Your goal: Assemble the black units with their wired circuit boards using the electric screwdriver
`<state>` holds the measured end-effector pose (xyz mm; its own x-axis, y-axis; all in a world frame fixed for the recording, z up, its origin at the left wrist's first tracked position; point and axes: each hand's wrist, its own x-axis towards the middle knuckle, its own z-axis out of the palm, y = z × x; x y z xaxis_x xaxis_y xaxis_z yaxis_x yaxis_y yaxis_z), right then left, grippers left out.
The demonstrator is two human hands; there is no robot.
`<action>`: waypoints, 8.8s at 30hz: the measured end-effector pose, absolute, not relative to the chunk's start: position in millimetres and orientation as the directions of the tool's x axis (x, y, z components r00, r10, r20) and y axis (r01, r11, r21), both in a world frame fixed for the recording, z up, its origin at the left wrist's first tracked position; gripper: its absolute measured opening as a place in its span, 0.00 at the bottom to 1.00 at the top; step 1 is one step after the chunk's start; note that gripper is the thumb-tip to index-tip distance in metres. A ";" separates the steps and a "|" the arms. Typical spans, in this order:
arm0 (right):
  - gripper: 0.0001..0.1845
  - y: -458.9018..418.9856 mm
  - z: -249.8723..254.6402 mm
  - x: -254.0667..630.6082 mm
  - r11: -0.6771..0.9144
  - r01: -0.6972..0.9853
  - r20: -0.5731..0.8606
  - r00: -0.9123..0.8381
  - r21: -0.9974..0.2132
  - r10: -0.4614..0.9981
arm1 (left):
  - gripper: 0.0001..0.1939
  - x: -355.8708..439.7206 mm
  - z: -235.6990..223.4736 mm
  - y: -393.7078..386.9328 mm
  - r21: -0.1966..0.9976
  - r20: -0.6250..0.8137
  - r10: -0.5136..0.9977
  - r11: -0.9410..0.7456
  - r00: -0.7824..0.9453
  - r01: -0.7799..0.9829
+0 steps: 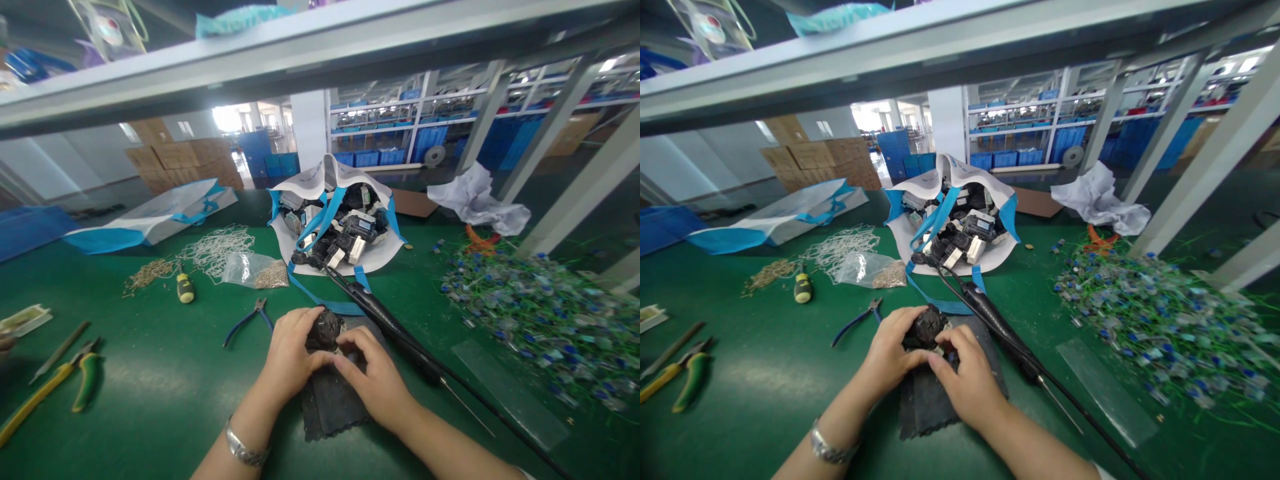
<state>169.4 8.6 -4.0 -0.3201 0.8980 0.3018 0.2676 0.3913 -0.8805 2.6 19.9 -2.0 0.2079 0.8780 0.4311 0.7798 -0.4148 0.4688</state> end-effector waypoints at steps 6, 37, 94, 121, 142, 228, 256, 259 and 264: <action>0.04 9.7 -2.2 168.2 0.374 0.277 0.295 -0.288 -0.885 0.911 | 0.32 5.1 -1.9 18.8 0.419 0.424 0.879 -0.406 0.221 0.812; 0.08 18.4 -4.9 177.4 0.614 0.477 0.536 -0.306 -0.629 0.787 | 0.34 15.5 0.1 14.6 0.246 0.455 0.848 -0.413 0.272 0.877; 0.11 4.3 -17.4 170.7 0.412 0.550 0.341 -0.233 -0.726 0.911 | 0.25 6.1 -1.3 15.8 0.494 0.427 0.895 -0.354 0.134 0.794; 0.06 8.7 3.2 169.5 0.353 0.597 0.219 -0.288 -0.721 0.932 | 0.24 2.7 -4.9 19.5 0.507 0.444 0.891 -0.333 0.090 0.795; 0.11 11.9 -0.1 174.1 0.552 0.499 0.470 -0.292 -0.668 0.833 | 0.25 15.4 -0.3 19.0 0.398 0.444 0.892 -0.280 0.083 0.874; 0.07 25.6 0.6 174.7 0.448 0.429 0.403 -0.197 -0.784 0.894 | 0.24 34.0 6.5 15.3 0.235 0.400 0.913 -0.185 0.079 0.954; 0.08 17.5 -8.6 175.1 0.525 0.434 0.435 -0.295 -0.733 0.851 | 0.26 35.5 4.3 12.3 0.162 0.396 0.911 -0.196 0.118 0.967; 0.08 16.3 -11.1 174.6 0.517 0.464 0.453 -0.251 -0.719 0.855 | 0.27 38.1 6.1 12.5 0.143 0.391 0.913 -0.187 0.118 0.972; 0.06 17.8 -13.4 176.7 0.571 0.568 0.550 -0.234 -0.592 0.802 | 0.28 41.9 9.0 12.1 0.115 0.371 0.920 -0.180 0.126 0.977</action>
<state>176.7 17.8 -13.4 -0.2335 0.8021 0.5496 0.5680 0.5713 -0.5925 41.9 12.1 9.0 0.1265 0.9201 0.3708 0.9769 -0.1805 0.1147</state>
